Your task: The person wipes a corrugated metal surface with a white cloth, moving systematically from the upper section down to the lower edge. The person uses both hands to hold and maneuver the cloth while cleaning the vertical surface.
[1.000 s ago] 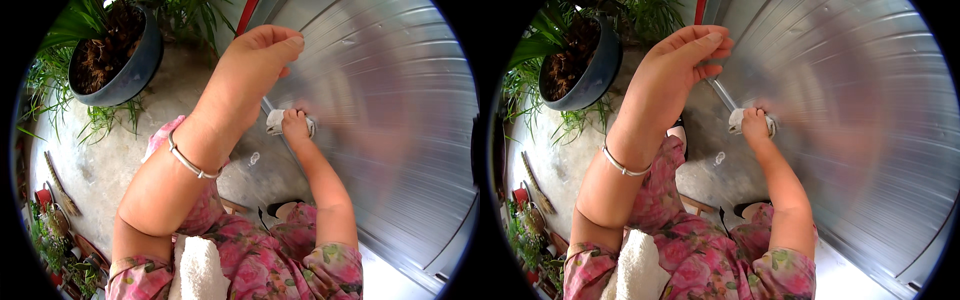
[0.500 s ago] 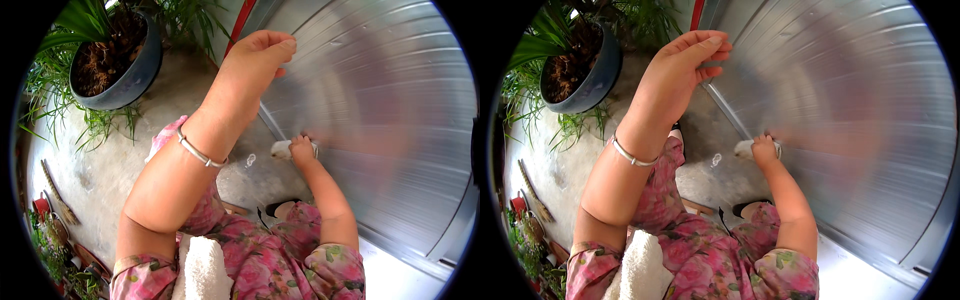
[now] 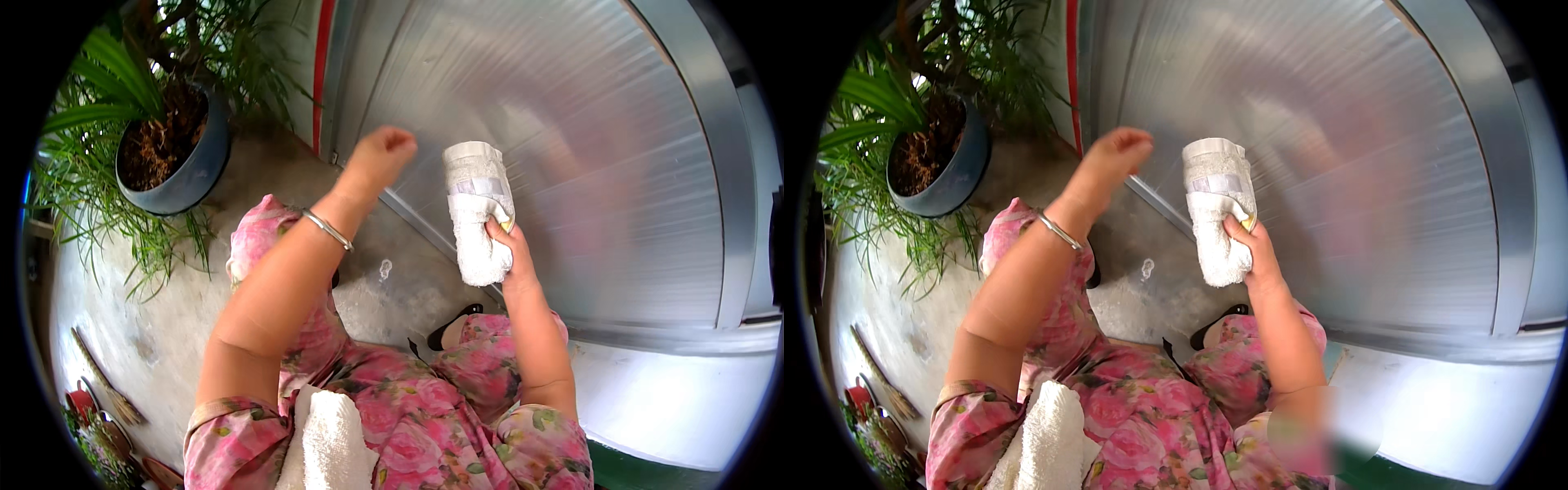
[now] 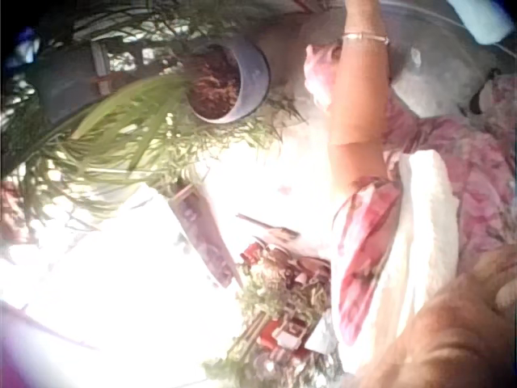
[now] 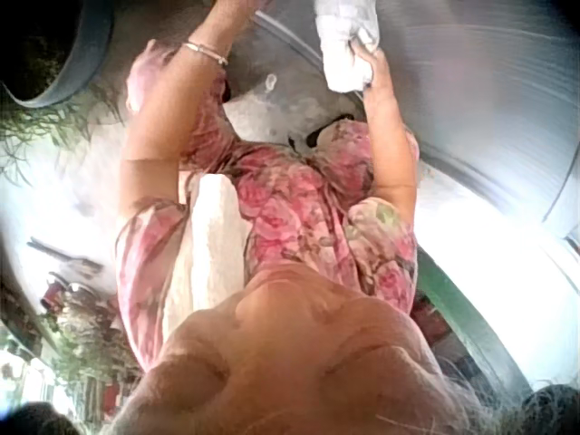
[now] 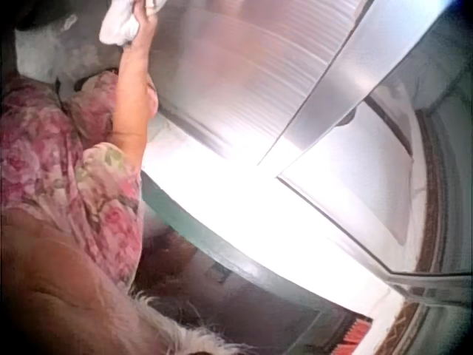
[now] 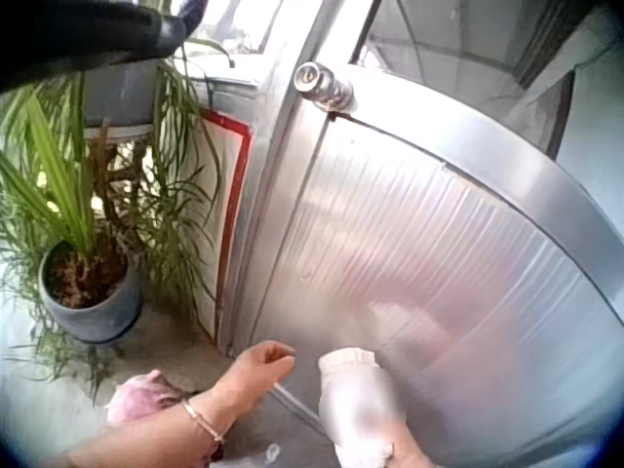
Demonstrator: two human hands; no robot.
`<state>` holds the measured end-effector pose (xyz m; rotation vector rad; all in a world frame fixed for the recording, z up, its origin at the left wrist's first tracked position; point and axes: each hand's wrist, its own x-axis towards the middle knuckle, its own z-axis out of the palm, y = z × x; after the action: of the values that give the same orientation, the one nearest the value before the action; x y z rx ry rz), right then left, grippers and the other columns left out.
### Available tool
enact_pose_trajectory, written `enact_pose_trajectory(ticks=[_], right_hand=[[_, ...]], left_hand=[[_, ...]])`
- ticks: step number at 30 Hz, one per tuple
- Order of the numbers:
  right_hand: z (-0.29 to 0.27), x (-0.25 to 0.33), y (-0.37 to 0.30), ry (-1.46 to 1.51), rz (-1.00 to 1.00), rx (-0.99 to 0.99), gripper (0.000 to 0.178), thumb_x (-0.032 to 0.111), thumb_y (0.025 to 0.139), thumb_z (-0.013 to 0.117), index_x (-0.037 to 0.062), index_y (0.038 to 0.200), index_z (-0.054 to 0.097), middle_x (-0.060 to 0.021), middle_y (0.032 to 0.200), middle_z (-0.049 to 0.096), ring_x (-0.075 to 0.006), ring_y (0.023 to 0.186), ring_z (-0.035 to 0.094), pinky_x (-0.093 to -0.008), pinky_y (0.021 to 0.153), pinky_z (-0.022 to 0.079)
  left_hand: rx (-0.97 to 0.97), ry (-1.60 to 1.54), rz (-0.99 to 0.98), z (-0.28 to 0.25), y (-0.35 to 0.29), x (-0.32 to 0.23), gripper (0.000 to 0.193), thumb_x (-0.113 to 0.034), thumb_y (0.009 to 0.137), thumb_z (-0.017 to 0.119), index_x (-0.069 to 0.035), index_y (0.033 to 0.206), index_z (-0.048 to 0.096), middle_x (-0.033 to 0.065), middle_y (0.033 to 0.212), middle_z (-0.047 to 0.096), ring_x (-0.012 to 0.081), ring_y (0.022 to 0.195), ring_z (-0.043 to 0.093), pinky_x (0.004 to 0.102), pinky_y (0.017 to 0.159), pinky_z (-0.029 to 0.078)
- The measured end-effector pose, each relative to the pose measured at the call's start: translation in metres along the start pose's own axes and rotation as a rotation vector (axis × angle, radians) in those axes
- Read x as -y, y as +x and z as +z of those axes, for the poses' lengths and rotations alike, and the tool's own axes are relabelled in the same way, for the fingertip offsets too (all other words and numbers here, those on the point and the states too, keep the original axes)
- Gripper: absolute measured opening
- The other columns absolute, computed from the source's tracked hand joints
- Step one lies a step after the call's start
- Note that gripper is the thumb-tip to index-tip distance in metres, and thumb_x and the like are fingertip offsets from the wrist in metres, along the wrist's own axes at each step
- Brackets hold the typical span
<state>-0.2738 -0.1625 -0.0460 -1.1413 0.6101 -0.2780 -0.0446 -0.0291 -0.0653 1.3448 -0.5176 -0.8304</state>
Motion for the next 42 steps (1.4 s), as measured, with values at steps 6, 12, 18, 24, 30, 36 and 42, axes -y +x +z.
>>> enact_pose_trajectory(ticks=[6,12,18,24,30,36,42], right_hand=[[-0.002,0.009,-0.014,0.197,-0.087,-0.049,0.035,0.021,0.093,0.057,-0.0001,0.120,0.054,-0.0076,0.102,0.065,-0.0156,0.088,0.065,-0.0285,0.075,0.054],[-0.009,0.017,-0.027,0.097,-0.075,-0.043,0.034,0.024,0.092,0.061,0.0010,0.116,0.057,-0.0055,0.102,0.064,-0.0126,0.089,0.062,-0.0271,0.079,0.050],[-0.020,0.012,-0.033,0.101,-0.169,-0.102,0.037,0.024,0.093,0.060,0.0000,0.120,0.052,-0.0056,0.109,0.060,-0.0115,0.099,0.056,-0.0264,0.086,0.045],[-0.008,0.005,-0.023,0.203,-0.118,-0.013,0.036,0.019,0.098,0.049,-0.0007,0.127,0.047,-0.0080,0.115,0.059,-0.0141,0.102,0.058,-0.0292,0.088,0.048],[0.005,0.010,-0.025,0.217,0.010,0.096,0.037,0.020,0.098,0.046,0.0008,0.129,0.046,-0.0074,0.114,0.060,-0.0140,0.102,0.059,-0.0277,0.086,0.048],[0.013,0.005,-0.021,0.243,0.025,0.218,0.038,0.022,0.096,0.050,-0.0004,0.127,0.050,-0.0066,0.115,0.060,-0.0135,0.099,0.060,-0.0271,0.084,0.049],[0.013,0.020,-0.005,-0.073,-0.203,0.068,0.026,0.024,0.099,0.049,0.0030,0.103,0.062,-0.0004,0.088,0.061,-0.0073,0.078,0.055,-0.0233,0.071,0.047]], left_hand=[[0.641,-0.218,-0.234,0.064,-0.024,0.018,0.060,-0.040,0.082,0.072,-0.006,0.127,0.051,0.0029,0.117,0.058,0.0186,0.113,0.051,0.0359,0.101,0.037],[0.615,-0.481,-0.228,0.097,-0.033,0.009,0.058,-0.032,0.080,0.075,-0.005,0.126,0.051,0.0063,0.120,0.059,0.0198,0.113,0.054,0.0374,0.102,0.039],[0.513,-0.546,-0.261,0.095,-0.029,0.002,0.035,-0.016,0.084,0.069,-0.003,0.115,0.060,0.0072,0.109,0.065,0.0203,0.103,0.061,0.0373,0.094,0.045],[0.645,-0.487,-0.216,0.086,-0.035,-0.005,0.047,-0.019,0.080,0.074,-0.003,0.121,0.056,0.0072,0.113,0.063,0.0199,0.108,0.058,0.0360,0.098,0.042],[0.727,-0.495,-0.251,0.078,-0.037,0.002,0.059,-0.025,0.076,0.079,-0.002,0.124,0.053,0.0082,0.116,0.062,0.0211,0.111,0.056,0.0375,0.099,0.041],[0.818,-0.552,-0.108,0.086,-0.043,-0.004,0.085,-0.041,0.072,0.079,0.000,0.135,0.041,0.0131,0.128,0.054,0.0249,0.118,0.052,0.0391,0.102,0.040],[0.434,-0.459,0.088,0.084,-0.042,-0.046,0.074,-0.052,0.085,0.059,0.001,0.133,0.040,0.0163,0.119,0.056,0.0274,0.109,0.058,0.0400,0.091,0.050]])
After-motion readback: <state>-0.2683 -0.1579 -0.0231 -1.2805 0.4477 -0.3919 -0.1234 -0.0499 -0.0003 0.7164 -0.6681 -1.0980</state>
